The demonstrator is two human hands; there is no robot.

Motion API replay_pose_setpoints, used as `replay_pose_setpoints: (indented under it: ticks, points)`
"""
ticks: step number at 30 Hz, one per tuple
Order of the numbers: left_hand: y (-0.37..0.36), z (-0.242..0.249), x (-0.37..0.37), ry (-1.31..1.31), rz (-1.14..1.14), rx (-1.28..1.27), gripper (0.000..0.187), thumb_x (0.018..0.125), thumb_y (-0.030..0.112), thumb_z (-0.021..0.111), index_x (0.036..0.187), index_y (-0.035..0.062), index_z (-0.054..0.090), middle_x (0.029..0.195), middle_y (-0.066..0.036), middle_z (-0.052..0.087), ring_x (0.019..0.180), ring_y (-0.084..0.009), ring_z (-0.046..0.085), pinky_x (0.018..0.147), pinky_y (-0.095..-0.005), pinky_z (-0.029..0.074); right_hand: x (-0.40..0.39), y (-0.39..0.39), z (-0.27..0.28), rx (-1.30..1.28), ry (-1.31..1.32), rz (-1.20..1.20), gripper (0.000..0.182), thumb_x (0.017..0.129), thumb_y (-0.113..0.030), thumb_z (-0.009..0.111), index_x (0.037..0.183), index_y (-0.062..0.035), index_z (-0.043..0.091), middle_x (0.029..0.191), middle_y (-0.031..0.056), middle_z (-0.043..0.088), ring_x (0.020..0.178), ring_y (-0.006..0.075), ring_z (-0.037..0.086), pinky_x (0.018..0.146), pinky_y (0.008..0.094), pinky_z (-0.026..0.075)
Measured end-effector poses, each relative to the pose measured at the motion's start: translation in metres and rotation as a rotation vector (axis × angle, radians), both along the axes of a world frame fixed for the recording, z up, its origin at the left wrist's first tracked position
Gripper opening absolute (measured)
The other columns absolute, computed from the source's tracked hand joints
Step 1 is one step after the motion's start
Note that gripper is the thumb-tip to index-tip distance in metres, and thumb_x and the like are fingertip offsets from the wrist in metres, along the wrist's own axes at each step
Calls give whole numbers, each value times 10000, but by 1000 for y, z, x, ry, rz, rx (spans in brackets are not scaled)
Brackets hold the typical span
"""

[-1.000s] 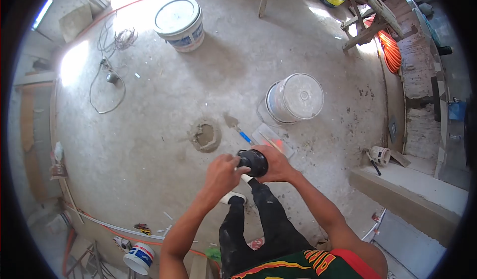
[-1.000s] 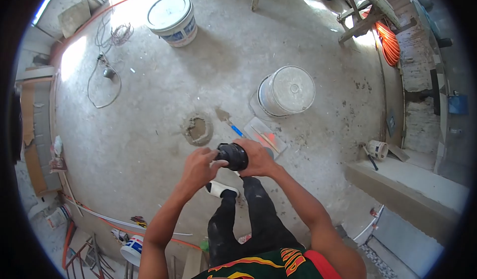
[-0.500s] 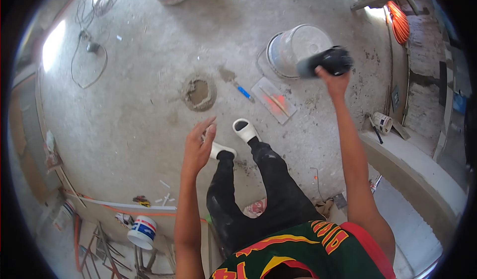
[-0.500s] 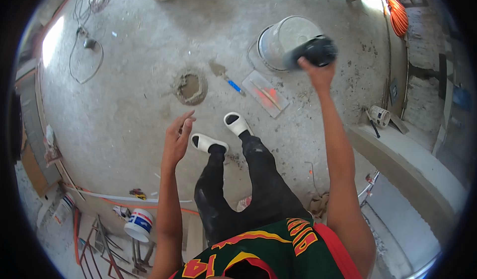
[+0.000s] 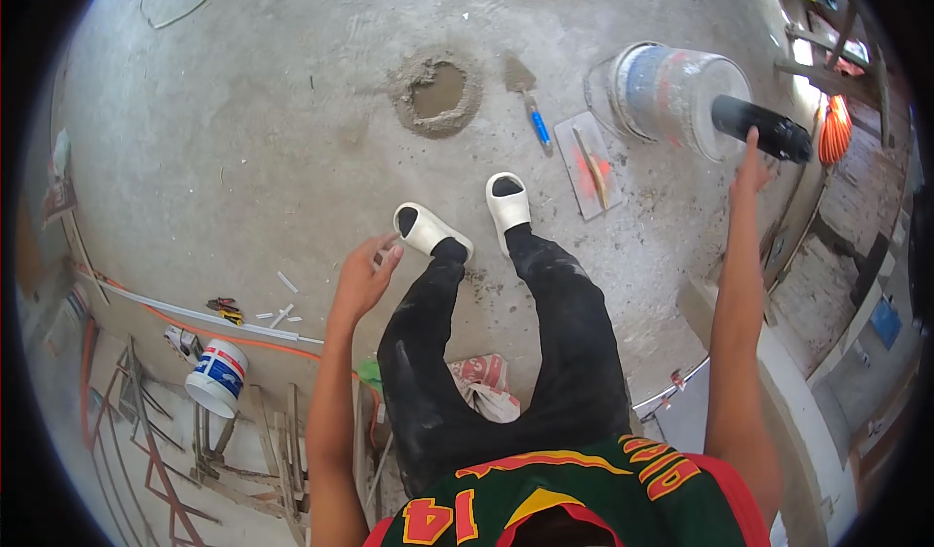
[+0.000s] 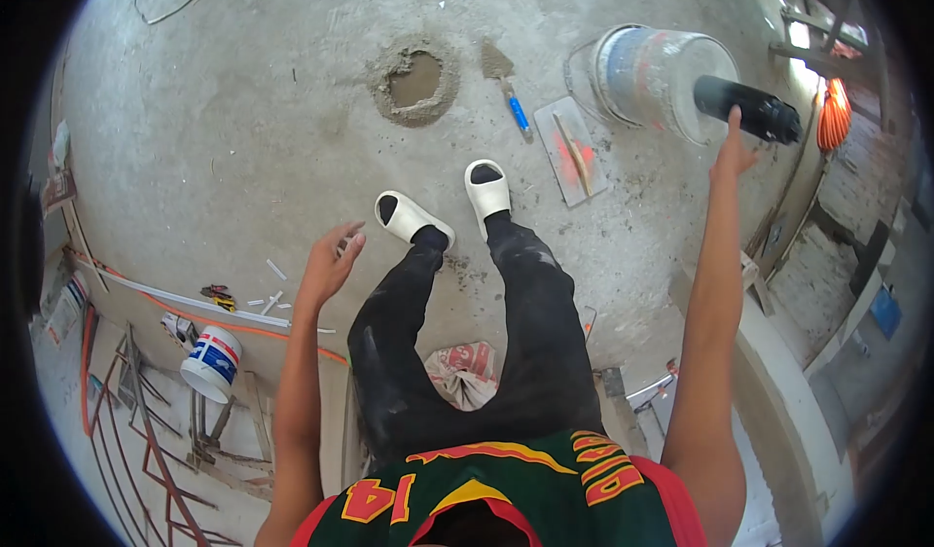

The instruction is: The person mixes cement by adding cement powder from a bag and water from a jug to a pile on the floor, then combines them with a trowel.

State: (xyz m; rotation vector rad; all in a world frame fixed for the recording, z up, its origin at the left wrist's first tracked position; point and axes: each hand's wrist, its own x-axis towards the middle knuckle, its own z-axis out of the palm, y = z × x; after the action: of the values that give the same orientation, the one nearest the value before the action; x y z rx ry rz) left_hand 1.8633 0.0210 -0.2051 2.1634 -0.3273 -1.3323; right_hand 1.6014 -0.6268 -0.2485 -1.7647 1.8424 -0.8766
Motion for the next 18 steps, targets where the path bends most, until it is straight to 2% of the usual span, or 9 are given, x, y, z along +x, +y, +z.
replay_pose_setpoints:
  ticks: [1, 3, 5, 7, 10, 13, 16, 17, 18]
  points:
    - [-5, -14, 5, 21, 4, -43, 405, 959, 332, 588, 1233, 36, 631, 1108, -156, 681, 851, -225, 633, 758, -341, 504, -19, 6, -30, 151, 55, -185, 623, 776, -367, 815, 1166, 61, 584, 1146, 154, 634, 1055, 216, 601, 959, 358, 452]
    - [-17, -53, 18, 51, -8, -124, 400, 955, 326, 593, 1228, 35, 633, 1076, -149, 689, 831, -217, 626, 757, -339, 502, -23, 92, -81, 288, 13, 271, 486, 834, -313, 758, 1129, 41, 607, 1087, 132, 651, 1009, 196, 604, 895, 339, 465]
    - [-39, -91, 30, 79, -111, -122, 387, 946, 309, 603, 1218, 36, 637, 1052, -141, 692, 815, -219, 620, 755, -337, 501, 12, 177, -112, 548, 391, 898, 405, 837, -275, 737, 1100, 13, 627, 1051, 138, 656, 982, 232, 617, 857, 343, 477]
    - [-69, -137, 36, 101, -253, -142, 371, 935, 297, 614, 1202, 41, 642, 1026, -132, 693, 806, -233, 621, 756, -346, 502, 26, 217, -179, 213, 621, 1334, 419, 810, -287, 741, 1111, -17, 630, 1032, 164, 648, 984, 302, 617, 848, 383, 488]
    - [-106, -204, 39, 47, -477, -236, 346, 919, 290, 628, 1173, 56, 650, 992, -121, 692, 823, -277, 630, 763, -377, 504, 60, 239, -271, 353, 532, 1119, 461, 790, -312, 755, 1135, -34, 628, 1017, 184, 632, 993, 350, 599, 843, 428, 488]
    - [-141, -246, 28, -5, -685, -371, 328, 912, 302, 633, 1155, 83, 647, 971, -117, 685, 905, -332, 636, 792, -423, 499, 93, 245, -330, 131, 433, 1076, 450, 776, -292, 737, 1119, -29, 610, 960, 204, 641, 948, 376, 613, 817, 461, 491]
    - [-163, -266, 22, -13, -856, -439, 329, 914, 300, 631, 1162, 84, 644, 982, -125, 681, 927, -328, 633, 805, -421, 496, 106, 231, -367, 268, 587, 1078, 349, 783, -233, 685, 1028, -11, 573, 838, 240, 621, 821, 427, 612, 727, 479, 487]
    - [-162, -269, 23, -62, -872, -470, 329, 913, 296, 639, 1161, 81, 645, 978, -137, 675, 896, -327, 643, 787, -426, 502, 105, 232, -371, 247, 442, 993, 264, 782, -187, 624, 949, -1, 539, 751, 261, 589, 731, 459, 599, 677, 497, 473]
    - [-160, -270, 28, -44, -882, -465, 331, 913, 296, 640, 1162, 79, 645, 978, -139, 677, 878, -321, 647, 777, -421, 506, 99, 230, -364, 271, 444, 964, 257, 785, -185, 612, 945, 3, 543, 766, 263, 605, 748, 460, 607, 686, 509, 471]
